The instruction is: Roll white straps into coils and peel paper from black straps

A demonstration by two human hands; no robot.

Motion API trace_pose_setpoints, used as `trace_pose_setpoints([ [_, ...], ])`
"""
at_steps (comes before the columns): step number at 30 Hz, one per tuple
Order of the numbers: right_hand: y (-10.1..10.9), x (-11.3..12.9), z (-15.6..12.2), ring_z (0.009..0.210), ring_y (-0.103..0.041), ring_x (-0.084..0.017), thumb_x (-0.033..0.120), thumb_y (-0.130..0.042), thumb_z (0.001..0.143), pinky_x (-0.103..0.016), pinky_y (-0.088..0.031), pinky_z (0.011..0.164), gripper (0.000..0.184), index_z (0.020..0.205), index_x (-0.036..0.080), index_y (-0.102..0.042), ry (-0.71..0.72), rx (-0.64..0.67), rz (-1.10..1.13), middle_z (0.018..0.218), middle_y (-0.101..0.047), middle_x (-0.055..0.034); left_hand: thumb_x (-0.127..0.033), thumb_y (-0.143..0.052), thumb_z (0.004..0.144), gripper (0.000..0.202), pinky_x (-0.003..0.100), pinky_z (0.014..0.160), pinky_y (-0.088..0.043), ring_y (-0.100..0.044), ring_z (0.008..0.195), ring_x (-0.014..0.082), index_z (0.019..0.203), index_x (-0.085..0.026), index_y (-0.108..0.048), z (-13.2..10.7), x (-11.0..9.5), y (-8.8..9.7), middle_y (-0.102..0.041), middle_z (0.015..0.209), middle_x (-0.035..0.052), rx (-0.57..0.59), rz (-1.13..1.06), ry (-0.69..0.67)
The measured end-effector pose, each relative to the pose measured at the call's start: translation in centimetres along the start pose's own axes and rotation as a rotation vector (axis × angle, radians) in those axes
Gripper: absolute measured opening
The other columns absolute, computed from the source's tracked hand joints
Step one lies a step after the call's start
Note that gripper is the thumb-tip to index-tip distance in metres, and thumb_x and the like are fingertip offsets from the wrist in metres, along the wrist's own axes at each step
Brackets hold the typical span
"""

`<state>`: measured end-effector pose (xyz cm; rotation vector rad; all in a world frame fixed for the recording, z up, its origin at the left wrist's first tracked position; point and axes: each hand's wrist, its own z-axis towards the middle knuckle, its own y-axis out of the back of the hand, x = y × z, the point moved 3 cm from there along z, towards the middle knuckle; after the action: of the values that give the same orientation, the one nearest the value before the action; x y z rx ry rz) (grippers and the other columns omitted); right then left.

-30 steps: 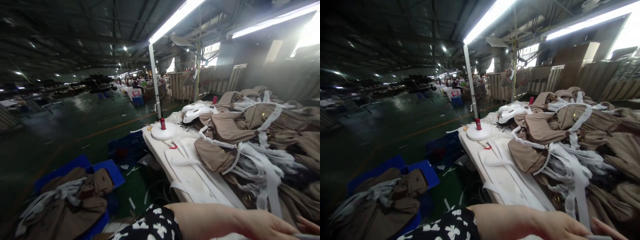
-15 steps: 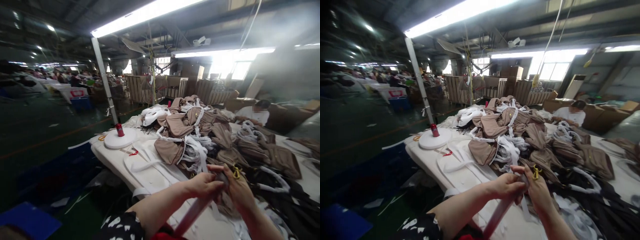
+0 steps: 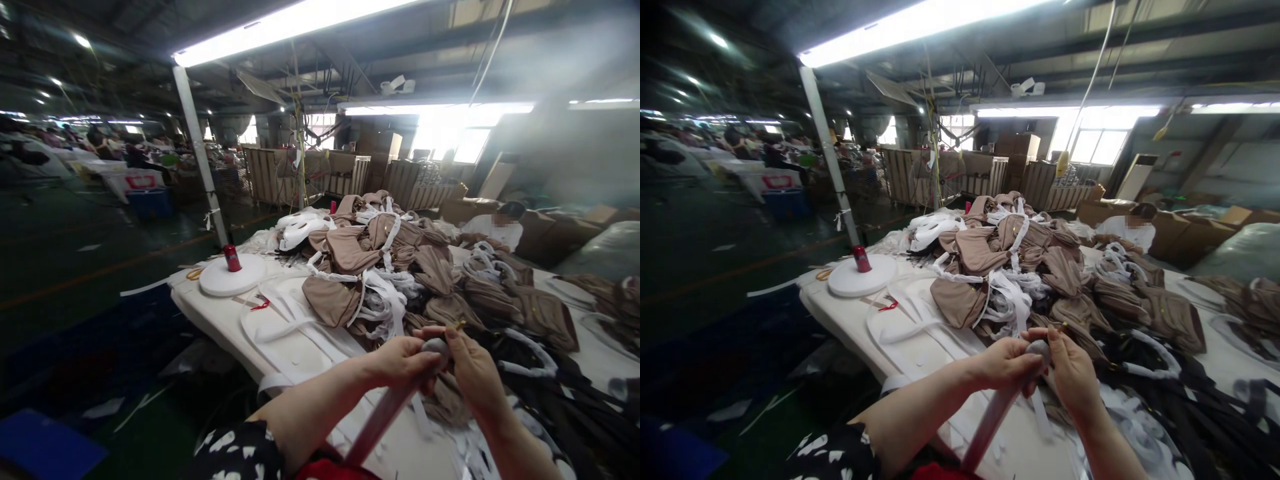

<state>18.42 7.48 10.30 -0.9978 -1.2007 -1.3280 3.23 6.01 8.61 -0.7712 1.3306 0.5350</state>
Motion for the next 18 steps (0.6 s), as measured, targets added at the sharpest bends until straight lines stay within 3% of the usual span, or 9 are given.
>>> trace_pose_setpoints([
  [4,-1.4,-1.4,-0.7,0.112,-0.068,-0.029,0.064,-0.068,0.084,-0.036,-0.060,0.086,0.058,0.122,0.020,-0.070,-0.018,0.083,0.175,0.122,-0.072,-0.0141,-0.084,-0.064,0.070,0.069,0.023,0.054,-0.043,-0.054,0.051,0.0094,0.076,-0.015,-0.056,-0.4,-0.2,0.2,-0.058,0.059,-0.0011,-0.055,-0.059,-0.048],
  [7,-4.0,-3.4,-2.7,0.117,-0.066,-0.031,0.057,-0.082,0.072,-0.040,-0.058,0.092,0.059,0.120,0.024,-0.070,-0.136,0.190,0.304,0.122,-0.072,-0.0117,-0.078,-0.069,0.070,0.067,0.025,0.060,-0.046,-0.057,0.058,0.0113,0.083,-0.014,-0.058,-0.7,0.1,1.0,-0.061,0.067,0.0009,-0.146,-0.139,-0.110],
  [10,-6.2,-5.8,-5.9,0.086,-0.073,-0.025,0.062,-0.076,0.078,-0.035,-0.060,0.075,0.052,0.106,0.019,-0.072,-0.274,0.265,0.229,0.091,-0.076,-0.0102,-0.069,-0.074,0.071,0.063,0.029,0.069,-0.052,-0.062,0.070,0.0157,0.095,-0.013,-0.061,-1.1,0.4,3.0,-0.066,0.079,0.0055,-0.274,-0.138,-0.116],
  [13,-5.9,-7.2,-8.5,0.044,-0.056,-0.014,0.071,-0.060,0.086,-0.024,-0.046,0.044,0.061,0.109,0.016,-0.069,-0.352,0.311,0.032,0.057,-0.064,-0.0009,-0.053,-0.077,0.075,0.052,0.036,0.087,-0.054,-0.066,0.094,0.0216,0.107,-0.014,-0.064,-1.8,0.0,5.6,-0.069,0.103,0.0122,-0.537,0.137,-0.199],
  [14,-5.4,-7.4,-9.0,0.037,-0.049,-0.013,0.073,-0.059,0.085,-0.022,-0.039,0.038,0.062,0.108,0.016,-0.070,-0.371,0.340,-0.050,0.051,-0.060,0.0011,-0.048,-0.077,0.076,0.048,0.037,0.093,-0.053,-0.065,0.102,0.0233,0.109,-0.015,-0.065,-2.1,-0.2,6.0,-0.068,0.110,0.0134,-0.556,0.266,-0.221],
  [15,-4.9,-7.4,-9.3,0.033,-0.046,-0.012,0.074,-0.060,0.082,-0.022,-0.036,0.036,0.061,0.101,0.017,-0.072,-0.387,0.385,-0.134,0.047,-0.058,0.0012,-0.045,-0.078,0.075,0.045,0.039,0.097,-0.052,-0.064,0.107,0.0248,0.109,-0.016,-0.067,-2.4,-0.2,6.0,-0.068,0.114,0.0132,-0.498,0.381,-0.219],
  [18,-5.5,-6.9,-8.1,0.046,-0.061,-0.022,0.074,-0.071,0.065,-0.028,-0.047,0.040,0.051,0.079,0.025,-0.077,-0.335,0.421,-0.257,0.053,-0.066,-0.0042,-0.046,-0.081,0.070,0.031,0.038,0.089,-0.056,-0.068,0.096,0.0262,0.087,-0.021,-0.073,-4.3,0.7,5.0,-0.071,0.095,0.0064,-0.057,0.465,-0.062],
])
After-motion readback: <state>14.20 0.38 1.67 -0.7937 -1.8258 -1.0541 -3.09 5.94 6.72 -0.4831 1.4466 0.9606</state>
